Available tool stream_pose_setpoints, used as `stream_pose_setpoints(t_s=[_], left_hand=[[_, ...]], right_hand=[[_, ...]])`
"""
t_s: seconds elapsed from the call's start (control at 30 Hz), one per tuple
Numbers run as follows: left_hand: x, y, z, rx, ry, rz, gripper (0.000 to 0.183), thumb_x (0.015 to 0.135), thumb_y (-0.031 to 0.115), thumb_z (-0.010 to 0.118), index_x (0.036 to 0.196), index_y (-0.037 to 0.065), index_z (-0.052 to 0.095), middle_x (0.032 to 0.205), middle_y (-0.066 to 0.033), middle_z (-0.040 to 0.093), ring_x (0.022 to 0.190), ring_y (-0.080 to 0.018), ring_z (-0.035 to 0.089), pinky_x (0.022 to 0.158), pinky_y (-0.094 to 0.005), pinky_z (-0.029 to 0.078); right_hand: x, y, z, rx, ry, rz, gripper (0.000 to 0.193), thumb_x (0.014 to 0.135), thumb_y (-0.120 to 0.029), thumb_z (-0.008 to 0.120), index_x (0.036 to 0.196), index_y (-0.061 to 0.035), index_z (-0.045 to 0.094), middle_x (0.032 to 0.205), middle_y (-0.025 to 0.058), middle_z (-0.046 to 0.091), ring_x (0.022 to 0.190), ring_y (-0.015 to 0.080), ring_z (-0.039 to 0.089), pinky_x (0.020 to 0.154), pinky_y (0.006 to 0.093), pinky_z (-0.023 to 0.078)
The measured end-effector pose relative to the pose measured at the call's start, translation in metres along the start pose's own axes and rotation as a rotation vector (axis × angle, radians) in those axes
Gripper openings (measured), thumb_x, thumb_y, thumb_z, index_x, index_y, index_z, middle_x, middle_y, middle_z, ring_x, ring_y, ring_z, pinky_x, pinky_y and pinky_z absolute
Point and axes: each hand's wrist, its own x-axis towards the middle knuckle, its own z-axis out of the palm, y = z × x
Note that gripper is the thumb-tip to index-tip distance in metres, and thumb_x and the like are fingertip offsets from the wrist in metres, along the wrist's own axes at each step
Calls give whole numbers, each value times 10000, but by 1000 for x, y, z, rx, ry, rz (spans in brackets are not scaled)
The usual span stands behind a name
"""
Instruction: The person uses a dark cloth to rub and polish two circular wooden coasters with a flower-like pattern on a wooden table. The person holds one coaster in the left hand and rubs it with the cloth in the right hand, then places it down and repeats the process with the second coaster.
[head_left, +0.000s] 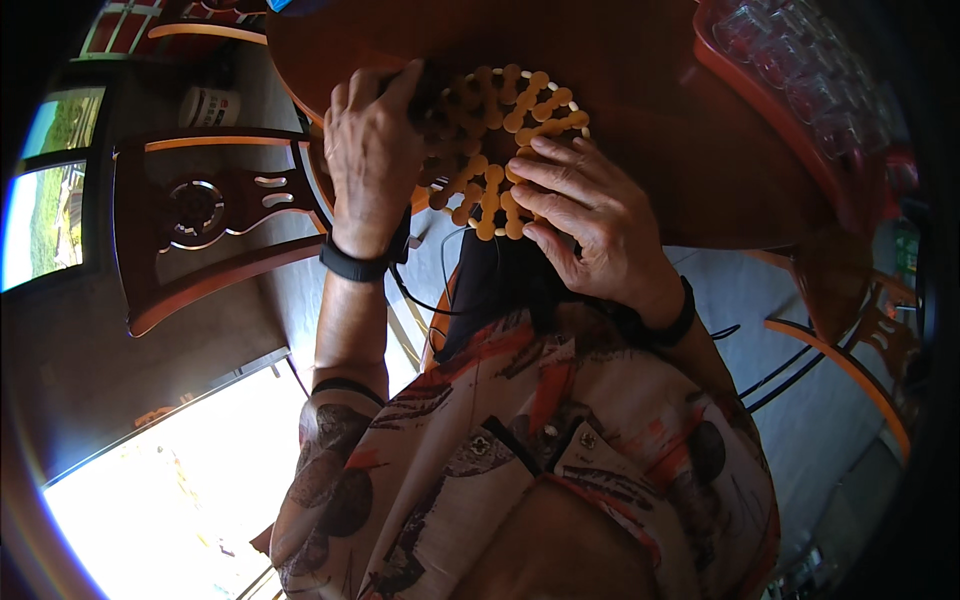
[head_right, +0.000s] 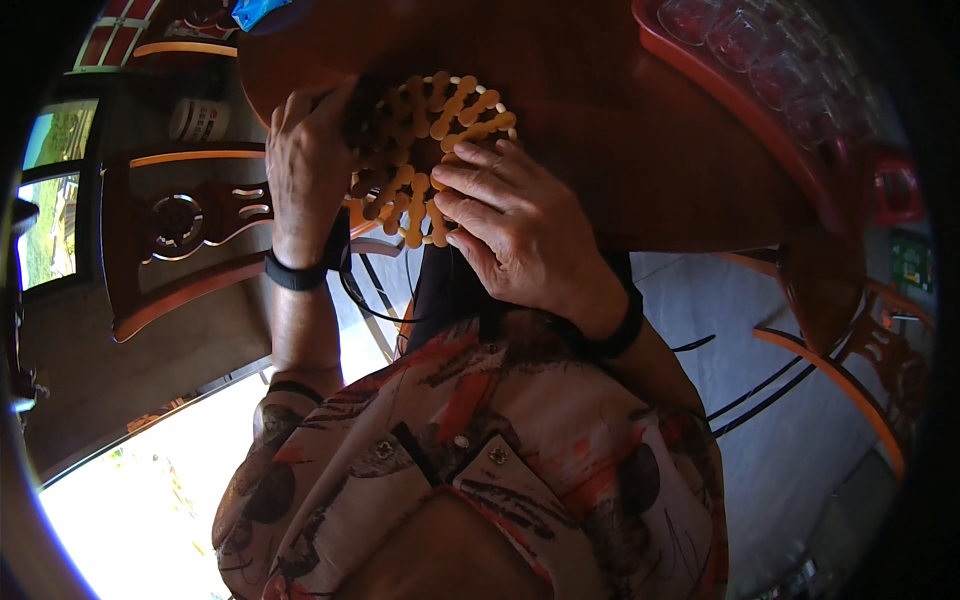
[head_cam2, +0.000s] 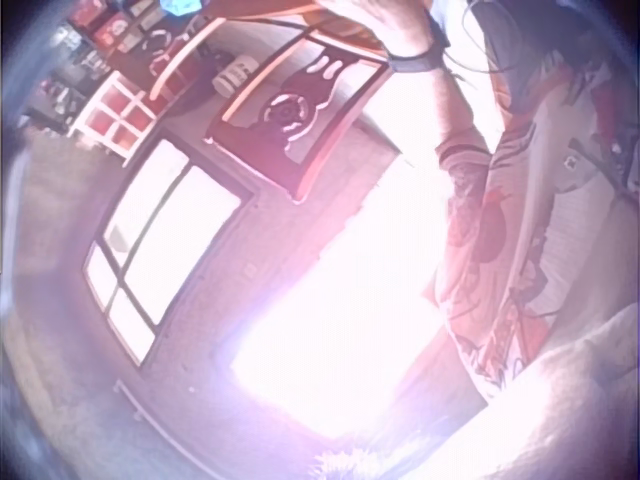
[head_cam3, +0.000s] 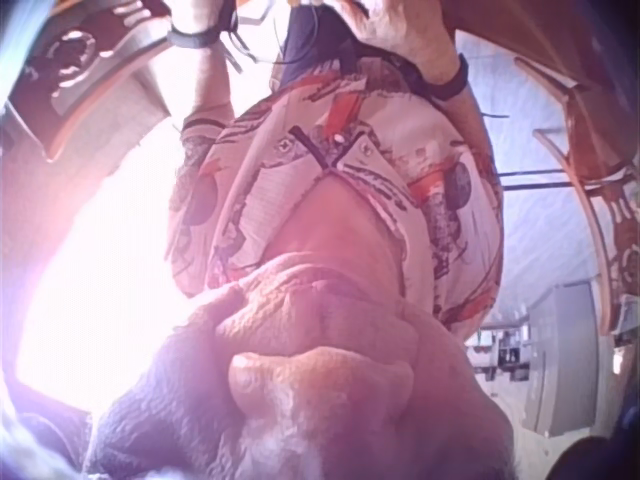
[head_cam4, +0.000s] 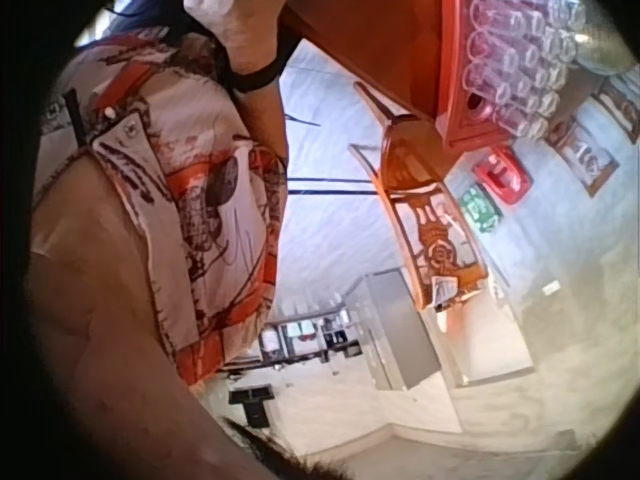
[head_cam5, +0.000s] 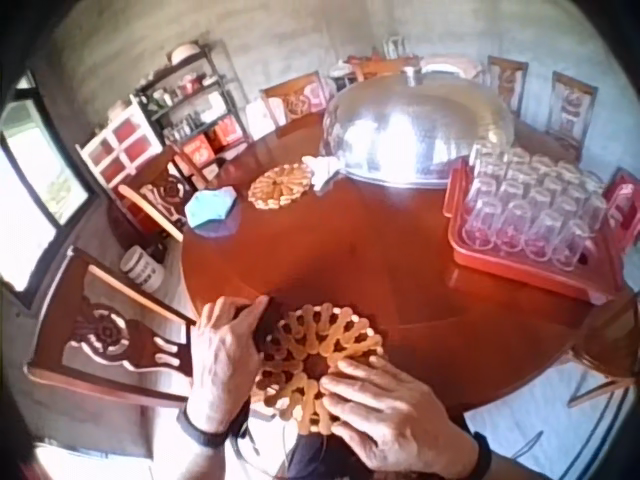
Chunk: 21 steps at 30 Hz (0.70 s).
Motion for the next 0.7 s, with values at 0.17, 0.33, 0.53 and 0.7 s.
stream_pose_setpoints(t_s=[0.17,0.33,0.53,0.7], left_hand=[[-35,11,-18,-206,-36,-20,511,980,-85,621,1399,157,787,1178,-140,723,1096,-318,723,921,-437,619],[-58,23,-23,-258,-79,-92,516,949,-104,655,1379,142,799,1255,-118,691,1130,-314,713,943,-443,646],[-63,39,-42,-411,-112,-82,482,908,-86,725,1332,122,822,1173,-131,710,1067,-313,741,912,-428,631],[-45,39,-41,-384,21,-16,512,871,-103,724,1317,128,821,1183,-98,737,1050,-300,713,900,-419,628]], right_hand=[[-1,2,4,10,15,6,362,872,98,706,1203,-9,804,1396,156,742,1402,411,650,1166,530,566],[-1,5,13,-105,196,4,319,860,89,731,1156,-9,794,1319,150,741,1321,381,689,1092,484,615],[-2,1,10,-66,150,-47,307,846,-19,785,1151,-35,819,1263,112,778,1242,331,730,1047,461,630],[1,-5,9,-61,69,-29,275,862,-140,871,1119,-49,834,1284,107,782,1260,309,722,1087,464,605]])
